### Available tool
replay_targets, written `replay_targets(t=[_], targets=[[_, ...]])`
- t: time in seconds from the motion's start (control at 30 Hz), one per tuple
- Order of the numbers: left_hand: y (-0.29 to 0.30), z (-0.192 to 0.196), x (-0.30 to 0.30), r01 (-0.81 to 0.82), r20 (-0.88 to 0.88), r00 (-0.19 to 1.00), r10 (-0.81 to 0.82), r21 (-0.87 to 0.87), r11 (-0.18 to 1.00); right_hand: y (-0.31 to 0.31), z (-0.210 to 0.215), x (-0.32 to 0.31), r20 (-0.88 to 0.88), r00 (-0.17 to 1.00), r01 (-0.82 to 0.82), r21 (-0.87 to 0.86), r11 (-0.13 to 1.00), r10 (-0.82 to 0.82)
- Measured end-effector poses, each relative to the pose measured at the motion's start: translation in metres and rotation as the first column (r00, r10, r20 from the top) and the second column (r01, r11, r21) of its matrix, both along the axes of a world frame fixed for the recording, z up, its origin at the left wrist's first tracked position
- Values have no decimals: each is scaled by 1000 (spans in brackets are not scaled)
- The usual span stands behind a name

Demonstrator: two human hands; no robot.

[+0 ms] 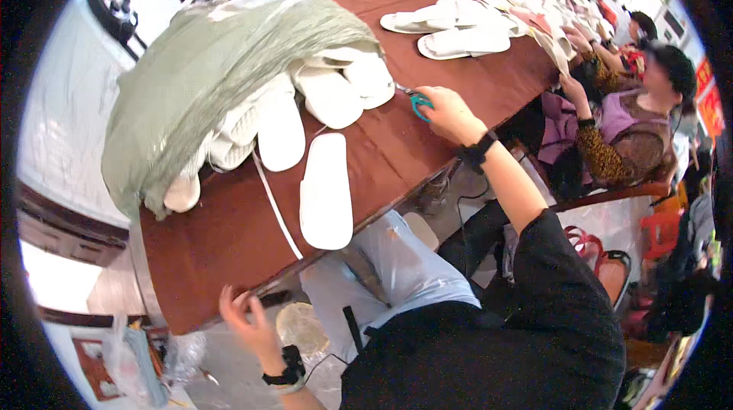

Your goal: Trimming excess manufacturing threads from white foam clogs or shoes using scissors.

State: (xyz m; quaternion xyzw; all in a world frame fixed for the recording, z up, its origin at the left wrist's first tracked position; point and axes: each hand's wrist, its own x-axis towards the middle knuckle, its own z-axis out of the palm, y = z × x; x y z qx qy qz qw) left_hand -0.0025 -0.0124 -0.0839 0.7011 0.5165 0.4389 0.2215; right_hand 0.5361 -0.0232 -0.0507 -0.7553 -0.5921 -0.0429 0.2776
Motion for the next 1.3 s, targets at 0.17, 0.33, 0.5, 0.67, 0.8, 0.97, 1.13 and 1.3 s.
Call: replay_targets(t=[0.17, 0.33, 0.5, 0.67, 0.8, 0.97, 1.13, 1.3], targets=[[14, 43, 124, 399, -110, 910, -399, -28, 917, -11, -41, 24, 20, 999, 31, 89, 996, -33], [32, 34, 185, 477, -455, 759, -466, -99, 873, -60, -39, 19, -50, 999, -5, 241, 970, 18], [39, 7, 224, 521, -296, 804, -516, -69, 851, -64, -60, 38, 159, 987, -52, 151, 987, 28], [31, 5, 272, 647, -267, 701, -661, -151, 747, -27, -60, 75, -40, 994, 112, 182, 977, -107], [45, 15, 300, 714, -520, 514, -683, -182, 676, -48, -35, 67, -143, 980, -14, 637, 771, 136], [36, 26, 337, 745, -221, 454, -863, -438, 504, -140, -111, 51, -860, 373, 722, 505, 473, 348], [28, -14, 348, 613, -737, 317, -597, -320, 722, -153, -271, -13, -933, -310, 747, -120, 654, 183], [29, -35, 353, 758, -823, 374, -428, 6, 652, -129, -411, -23, -354, -847, 516, -373, 771, 396]])
